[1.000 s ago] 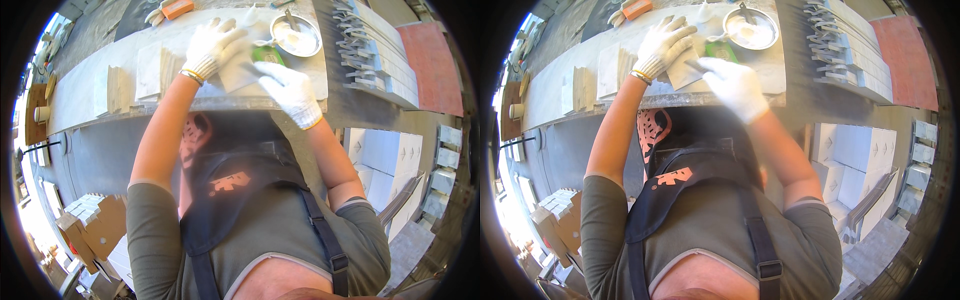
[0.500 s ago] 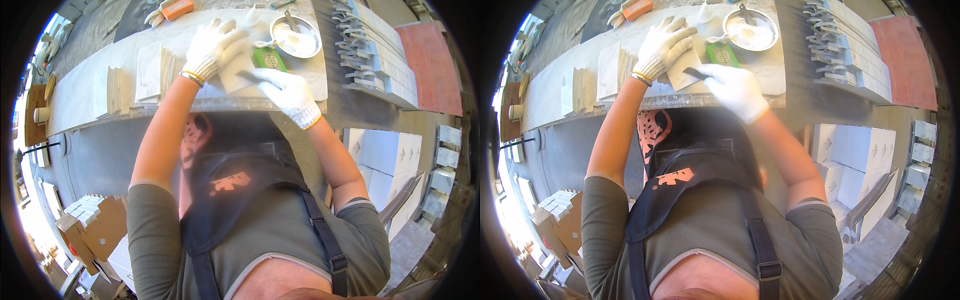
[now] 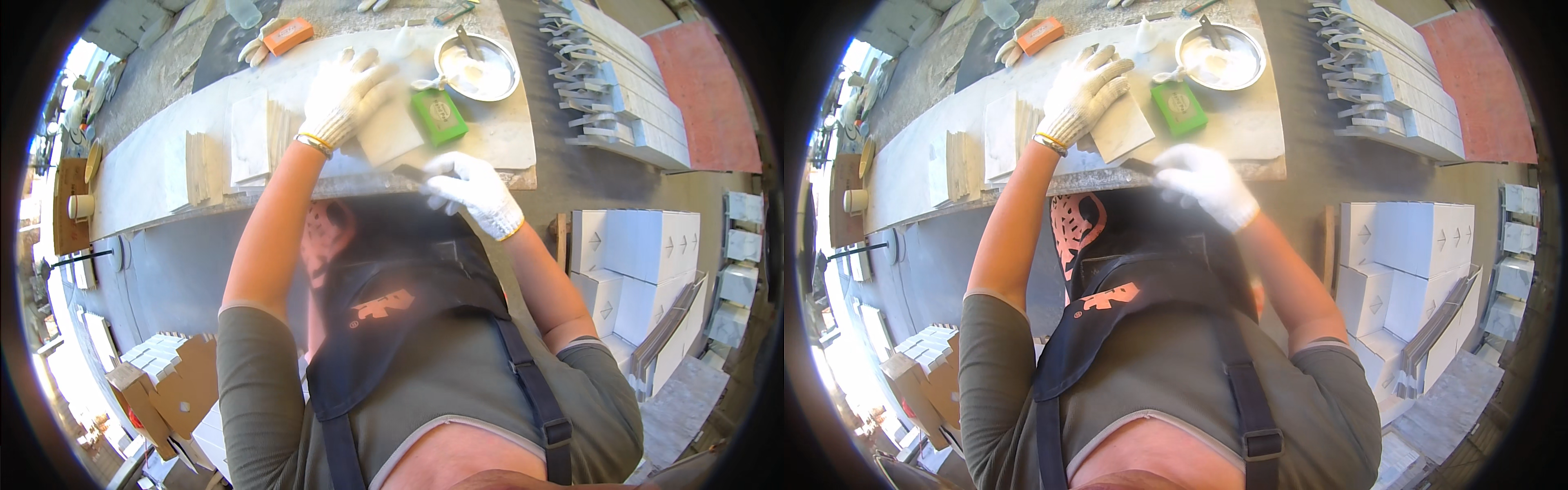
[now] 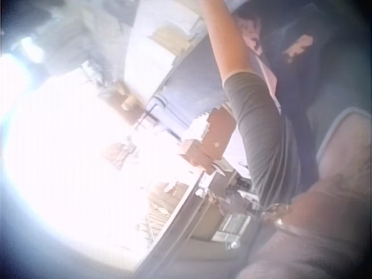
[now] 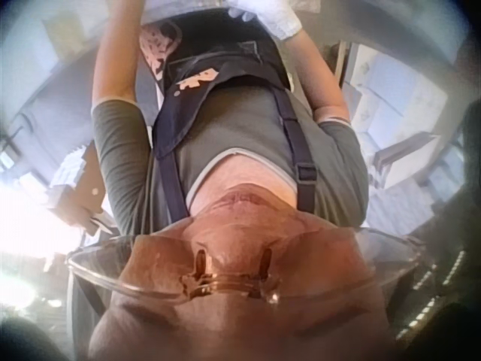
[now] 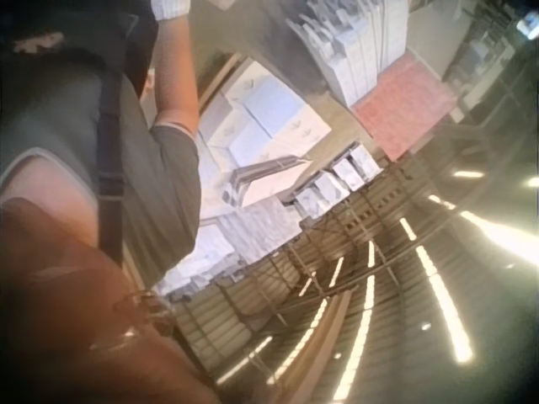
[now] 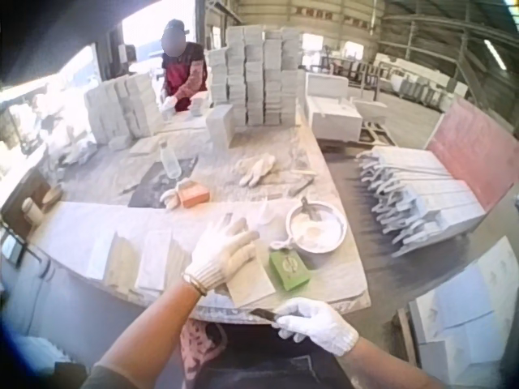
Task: The person repeatedly picks up small rectangular blocks from a workbench and sands their edges and faces with a green sanding block. They rotate each block to treat multiple sides, then place it back on the table and repeat the process with another block.
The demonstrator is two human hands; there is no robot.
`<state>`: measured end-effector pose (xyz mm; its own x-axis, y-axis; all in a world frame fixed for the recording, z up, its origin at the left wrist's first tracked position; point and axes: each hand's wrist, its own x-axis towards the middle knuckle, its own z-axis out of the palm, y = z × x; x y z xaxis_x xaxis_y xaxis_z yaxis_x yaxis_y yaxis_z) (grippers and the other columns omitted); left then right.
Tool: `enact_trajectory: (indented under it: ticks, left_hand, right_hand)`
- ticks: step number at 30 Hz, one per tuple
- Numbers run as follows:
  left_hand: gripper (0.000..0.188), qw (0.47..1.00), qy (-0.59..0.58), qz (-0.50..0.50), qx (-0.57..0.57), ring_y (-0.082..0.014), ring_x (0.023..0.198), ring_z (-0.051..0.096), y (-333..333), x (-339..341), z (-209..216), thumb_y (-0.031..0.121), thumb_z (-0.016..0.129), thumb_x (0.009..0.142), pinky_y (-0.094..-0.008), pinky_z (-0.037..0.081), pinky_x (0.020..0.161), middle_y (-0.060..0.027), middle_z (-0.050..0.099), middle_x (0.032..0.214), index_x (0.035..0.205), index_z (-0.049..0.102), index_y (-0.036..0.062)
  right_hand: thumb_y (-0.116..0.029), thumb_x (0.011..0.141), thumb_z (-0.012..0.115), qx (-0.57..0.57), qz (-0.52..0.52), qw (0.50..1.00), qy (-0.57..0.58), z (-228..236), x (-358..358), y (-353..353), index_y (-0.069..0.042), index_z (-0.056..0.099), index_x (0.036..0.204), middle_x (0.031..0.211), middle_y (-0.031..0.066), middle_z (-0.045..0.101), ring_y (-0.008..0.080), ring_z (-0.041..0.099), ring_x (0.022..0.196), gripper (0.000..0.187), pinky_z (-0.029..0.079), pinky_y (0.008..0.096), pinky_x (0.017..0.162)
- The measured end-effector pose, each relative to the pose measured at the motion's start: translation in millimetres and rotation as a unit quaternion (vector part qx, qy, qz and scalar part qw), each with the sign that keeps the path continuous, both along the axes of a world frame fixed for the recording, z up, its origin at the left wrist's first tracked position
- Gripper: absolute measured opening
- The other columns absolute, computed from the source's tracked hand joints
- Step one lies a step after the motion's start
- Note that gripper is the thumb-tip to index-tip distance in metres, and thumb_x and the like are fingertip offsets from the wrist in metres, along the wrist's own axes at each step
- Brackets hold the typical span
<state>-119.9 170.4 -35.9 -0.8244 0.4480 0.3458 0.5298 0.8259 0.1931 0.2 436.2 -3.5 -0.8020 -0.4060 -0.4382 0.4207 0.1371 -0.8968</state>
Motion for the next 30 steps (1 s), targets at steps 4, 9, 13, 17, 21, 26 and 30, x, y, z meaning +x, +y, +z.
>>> enact_trajectory:
  ticks: [4,9,13,17,21,26,30]
  left_hand:
    - [0.044,1.000,-0.011,-0.025,-0.013,-0.0396,0.134,0.052,-4,-3,4,0.045,0.057,0.102,-0.0500,0.044,0.111,-0.0178,0.058,0.145,0.138,0.066,0.0208]
    - [0.070,0.989,-0.089,-0.087,-0.082,-0.0475,0.145,0.043,-17,-6,27,0.063,0.068,0.091,-0.0557,0.039,0.119,-0.0232,0.045,0.161,0.149,0.059,0.0247]
    - [0.082,0.977,-0.134,-0.124,-0.108,-0.0537,0.151,0.033,-22,-10,51,0.049,0.084,0.075,-0.0589,0.035,0.123,-0.0214,0.034,0.168,0.150,0.056,0.0336]
    - [0.065,0.987,-0.090,-0.115,-0.067,-0.0383,0.140,0.050,-22,-12,73,0.043,0.091,0.067,-0.0509,0.045,0.112,-0.0113,0.067,0.136,0.123,0.071,0.0160]
    - [0.042,0.975,-0.181,-0.054,0.116,-0.0267,0.110,0.065,-34,-1,81,0.017,0.091,0.066,-0.0399,0.054,0.096,-0.0060,0.073,0.103,0.102,0.073,0.0097]
    - [0.033,0.935,-0.210,0.008,0.287,-0.0202,0.096,0.066,-38,21,49,0.005,0.089,0.071,-0.0347,0.056,0.087,-0.0045,0.072,0.099,0.100,0.074,0.0088]
    - [0.033,0.974,-0.071,-0.053,0.209,-0.0218,0.100,0.066,-43,25,46,0.006,0.089,0.072,-0.0350,0.056,0.091,-0.0045,0.072,0.104,0.101,0.075,0.0088]
  right_hand:
    - [-0.019,0.099,0.074,-0.094,-0.037,0.995,-0.028,-19,11,-24,-0.002,0.069,0.124,0.101,0.0059,0.074,0.0109,0.068,0.085,0.030,0.053,0.0247,0.073]
    - [-0.014,0.099,0.073,-0.144,-0.100,0.984,0.026,-22,-3,-50,-0.001,0.070,0.118,0.103,0.0042,0.073,0.0109,0.067,0.087,0.023,0.053,0.0262,0.076]
    - [-0.011,0.095,0.074,-0.017,-0.078,0.982,0.173,-10,-12,-50,-0.003,0.075,0.111,0.100,0.0044,0.075,0.0140,0.070,0.090,0.018,0.054,0.0286,0.079]
    - [-0.001,0.090,0.073,0.075,-0.027,0.874,0.479,-6,-31,-45,-0.004,0.077,0.106,0.098,0.0081,0.076,0.0192,0.072,0.095,0.017,0.056,0.0307,0.087]
    - [-0.003,0.088,0.071,0.163,0.009,0.774,0.612,-6,-47,-34,-0.010,0.078,0.104,0.101,0.0096,0.076,0.0242,0.073,0.094,0.019,0.057,0.0327,0.086]
    - [0.003,0.095,0.068,-0.068,0.006,0.922,0.381,10,-46,-10,-0.005,0.075,0.110,0.104,0.0066,0.077,0.0155,0.072,0.096,0.018,0.057,0.0311,0.087]
    - [0.002,0.096,0.072,-0.032,-0.054,0.964,0.258,32,-63,5,-0.006,0.074,0.118,0.102,-0.0004,0.074,0.0061,0.064,0.084,0.024,0.049,0.0228,0.070]
